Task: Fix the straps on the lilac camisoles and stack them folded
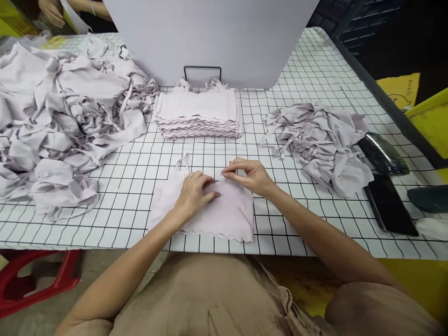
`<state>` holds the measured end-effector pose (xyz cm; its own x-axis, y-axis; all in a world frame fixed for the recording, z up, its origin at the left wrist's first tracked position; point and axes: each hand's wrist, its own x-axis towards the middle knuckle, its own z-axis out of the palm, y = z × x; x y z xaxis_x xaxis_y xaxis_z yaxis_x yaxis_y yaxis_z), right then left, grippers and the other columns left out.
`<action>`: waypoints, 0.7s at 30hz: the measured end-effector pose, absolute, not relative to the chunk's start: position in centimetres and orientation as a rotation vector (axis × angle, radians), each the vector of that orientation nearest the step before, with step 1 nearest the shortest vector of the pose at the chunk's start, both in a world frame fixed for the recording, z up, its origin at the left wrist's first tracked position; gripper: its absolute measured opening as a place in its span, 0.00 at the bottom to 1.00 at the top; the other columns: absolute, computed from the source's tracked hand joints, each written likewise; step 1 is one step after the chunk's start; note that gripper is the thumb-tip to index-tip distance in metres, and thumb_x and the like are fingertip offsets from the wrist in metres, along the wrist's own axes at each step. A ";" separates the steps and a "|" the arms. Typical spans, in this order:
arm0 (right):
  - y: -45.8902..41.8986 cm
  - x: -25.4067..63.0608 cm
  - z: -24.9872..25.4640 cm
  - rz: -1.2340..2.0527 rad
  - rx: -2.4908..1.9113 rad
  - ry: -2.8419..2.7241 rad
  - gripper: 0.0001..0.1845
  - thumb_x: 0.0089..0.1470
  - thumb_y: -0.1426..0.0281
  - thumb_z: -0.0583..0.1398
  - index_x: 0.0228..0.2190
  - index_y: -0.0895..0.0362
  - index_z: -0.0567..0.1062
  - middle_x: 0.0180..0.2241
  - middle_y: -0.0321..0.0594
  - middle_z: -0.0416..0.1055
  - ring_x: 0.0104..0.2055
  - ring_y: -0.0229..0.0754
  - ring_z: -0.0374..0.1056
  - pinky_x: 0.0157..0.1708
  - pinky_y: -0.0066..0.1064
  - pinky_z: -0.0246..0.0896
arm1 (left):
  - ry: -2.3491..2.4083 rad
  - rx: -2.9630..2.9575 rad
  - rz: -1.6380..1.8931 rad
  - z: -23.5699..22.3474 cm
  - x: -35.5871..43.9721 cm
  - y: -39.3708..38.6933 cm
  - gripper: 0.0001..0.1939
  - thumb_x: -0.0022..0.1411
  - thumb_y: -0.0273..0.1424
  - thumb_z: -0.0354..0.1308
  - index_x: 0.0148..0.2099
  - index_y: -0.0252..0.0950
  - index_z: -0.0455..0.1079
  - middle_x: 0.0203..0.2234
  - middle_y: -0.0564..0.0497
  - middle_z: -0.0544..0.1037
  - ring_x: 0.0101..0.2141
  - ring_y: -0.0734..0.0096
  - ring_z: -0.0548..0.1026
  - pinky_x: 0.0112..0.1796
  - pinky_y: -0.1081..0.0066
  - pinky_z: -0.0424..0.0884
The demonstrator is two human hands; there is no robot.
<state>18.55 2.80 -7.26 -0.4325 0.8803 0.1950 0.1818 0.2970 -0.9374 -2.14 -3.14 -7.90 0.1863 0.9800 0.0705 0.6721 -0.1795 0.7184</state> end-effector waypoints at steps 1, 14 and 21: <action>2.7 18.7 -7.4 1.156 -0.951 -1.840 0.03 0.54 0.67 0.67 0.30 0.52 0.83 0.28 0.39 0.77 0.35 0.44 0.69 0.38 0.40 0.66 | 1.580 1.971 0.668 -8.0 -2.1 -3.2 0.11 0.55 0.31 0.71 0.40 0.38 0.74 0.35 0.50 0.77 0.41 0.60 0.71 0.45 0.58 0.65; 0.4 19.4 -7.5 0.897 -0.918 -2.154 0.06 0.60 0.71 0.61 0.30 0.53 0.75 0.29 0.39 0.76 0.38 0.45 0.65 0.44 0.43 0.62 | 1.462 2.070 0.468 -7.5 -1.3 -3.7 0.07 0.58 0.30 0.69 0.35 0.38 0.73 0.35 0.53 0.77 0.43 0.61 0.69 0.46 0.59 0.55; -0.1 19.1 -7.8 0.845 -0.825 -2.196 0.06 0.60 0.73 0.59 0.30 0.54 0.74 0.29 0.39 0.74 0.41 0.46 0.63 0.45 0.44 0.59 | 1.475 2.041 0.594 -8.6 -1.0 -4.2 0.02 0.61 0.30 0.68 0.35 0.41 0.77 0.30 0.54 0.79 0.40 0.63 0.70 0.48 0.56 0.53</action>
<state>19.13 -0.10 -7.81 -0.6004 0.7281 0.3307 0.3189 0.5972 -0.7360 -1.00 -4.15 -8.59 0.3013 0.9529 0.0351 0.7115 -0.2491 0.6570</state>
